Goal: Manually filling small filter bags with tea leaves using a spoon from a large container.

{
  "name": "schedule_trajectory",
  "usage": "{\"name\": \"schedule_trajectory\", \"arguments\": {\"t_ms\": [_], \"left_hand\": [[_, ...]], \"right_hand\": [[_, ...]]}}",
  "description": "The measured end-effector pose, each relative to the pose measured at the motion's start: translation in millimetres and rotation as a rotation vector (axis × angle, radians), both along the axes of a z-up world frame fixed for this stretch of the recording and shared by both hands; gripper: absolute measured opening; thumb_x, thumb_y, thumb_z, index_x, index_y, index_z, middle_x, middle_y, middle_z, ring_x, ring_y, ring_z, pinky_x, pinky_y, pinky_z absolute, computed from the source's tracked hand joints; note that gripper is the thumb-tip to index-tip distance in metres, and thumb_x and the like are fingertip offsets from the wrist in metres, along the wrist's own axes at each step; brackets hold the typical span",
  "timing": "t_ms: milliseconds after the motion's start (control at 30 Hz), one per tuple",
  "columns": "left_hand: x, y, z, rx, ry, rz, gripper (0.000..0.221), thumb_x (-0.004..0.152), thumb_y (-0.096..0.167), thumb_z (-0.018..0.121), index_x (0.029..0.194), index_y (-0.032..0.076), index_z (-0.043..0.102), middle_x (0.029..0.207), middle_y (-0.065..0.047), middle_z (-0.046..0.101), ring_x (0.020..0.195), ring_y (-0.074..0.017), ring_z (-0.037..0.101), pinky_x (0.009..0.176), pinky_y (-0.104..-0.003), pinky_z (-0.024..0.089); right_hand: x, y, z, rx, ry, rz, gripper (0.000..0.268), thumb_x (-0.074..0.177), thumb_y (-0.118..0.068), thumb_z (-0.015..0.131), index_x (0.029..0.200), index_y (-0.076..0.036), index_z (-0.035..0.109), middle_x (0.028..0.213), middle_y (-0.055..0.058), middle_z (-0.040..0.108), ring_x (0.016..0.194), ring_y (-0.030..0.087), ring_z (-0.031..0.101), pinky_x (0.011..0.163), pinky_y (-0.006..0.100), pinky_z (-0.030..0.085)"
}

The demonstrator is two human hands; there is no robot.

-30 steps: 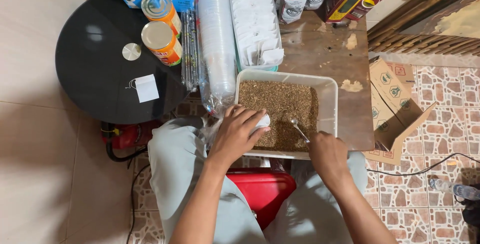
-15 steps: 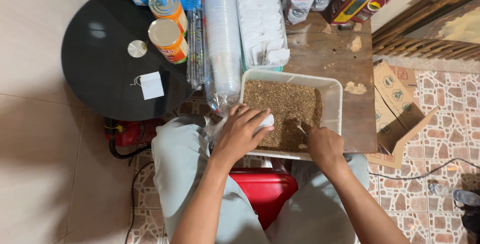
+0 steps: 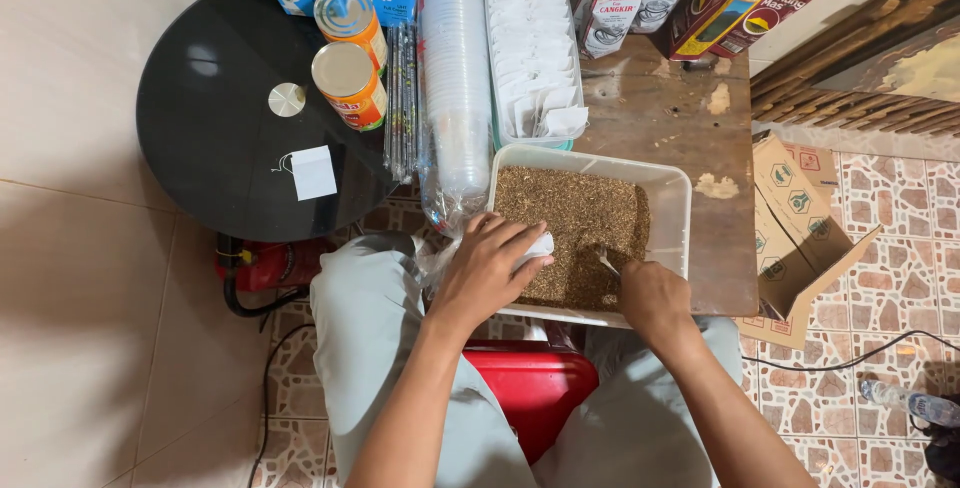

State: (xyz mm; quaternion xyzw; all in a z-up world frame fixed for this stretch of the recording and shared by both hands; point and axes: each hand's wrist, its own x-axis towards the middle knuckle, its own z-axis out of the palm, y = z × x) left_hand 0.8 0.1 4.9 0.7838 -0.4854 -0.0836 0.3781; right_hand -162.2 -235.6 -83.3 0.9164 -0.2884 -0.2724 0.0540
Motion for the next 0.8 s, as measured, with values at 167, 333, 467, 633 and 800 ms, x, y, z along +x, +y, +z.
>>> {"name": "schedule_trajectory", "arguments": {"t_ms": [167,333,467,633,800], "left_hand": [[-3,-2,-8,0.018,-0.022,0.000,0.038,0.098,0.034,0.064,0.130,0.012,0.066,0.111,-0.010,0.073,0.109,-0.0208,0.065,0.111,-0.046,0.035],[-2,-3,-1,0.022,-0.042,0.003,0.035,0.097,0.031,0.066,0.127,0.012,0.067,0.109,-0.010,0.074,0.108,-0.0204,0.066,0.111,-0.047,0.035],[-3,-2,-5,0.006,-0.031,-0.006,0.037,0.097,0.031,0.065,0.129,0.011,0.066,0.110,-0.011,0.074,0.108,-0.0211,0.066,0.112,-0.047,0.034],[-2,0,-5,0.006,0.007,0.002,0.038,0.098,0.033,0.063,0.128,0.010,0.066,0.111,-0.012,0.073,0.109,-0.0222,0.065,0.112,-0.047,0.035],[-2,2,-4,-0.019,-0.005,-0.005,0.039,0.099,0.032,0.064,0.129,0.007,0.066,0.111,-0.013,0.073,0.109,-0.0235,0.067,0.111,-0.047,0.036]], "right_hand": [[-5,0,12,0.033,-0.046,-0.019,0.024,0.087,-0.011,0.061,0.098,-0.002,0.080,0.087,0.016,0.078,0.088,0.034,0.079,0.071,0.051,0.063],[6,15,62,0.060,-0.057,-0.076,0.027,0.087,-0.014,0.059,0.103,0.001,0.075,0.102,0.022,0.076,0.096,0.040,0.077,0.075,0.055,0.062],[-6,5,61,-0.002,-0.144,-0.007,0.027,0.088,-0.011,0.058,0.105,0.002,0.074,0.102,0.021,0.071,0.097,0.041,0.075,0.075,0.052,0.063],[-19,1,78,0.031,-0.274,0.027,0.017,0.093,-0.016,0.061,0.099,-0.007,0.074,0.079,0.016,0.074,0.078,0.034,0.078,0.062,0.046,0.064],[-35,-6,81,0.086,-0.639,-0.196,0.015,0.103,-0.030,0.066,0.111,-0.018,0.072,0.085,0.014,0.077,0.086,0.042,0.074,0.080,0.055,0.058]]}}
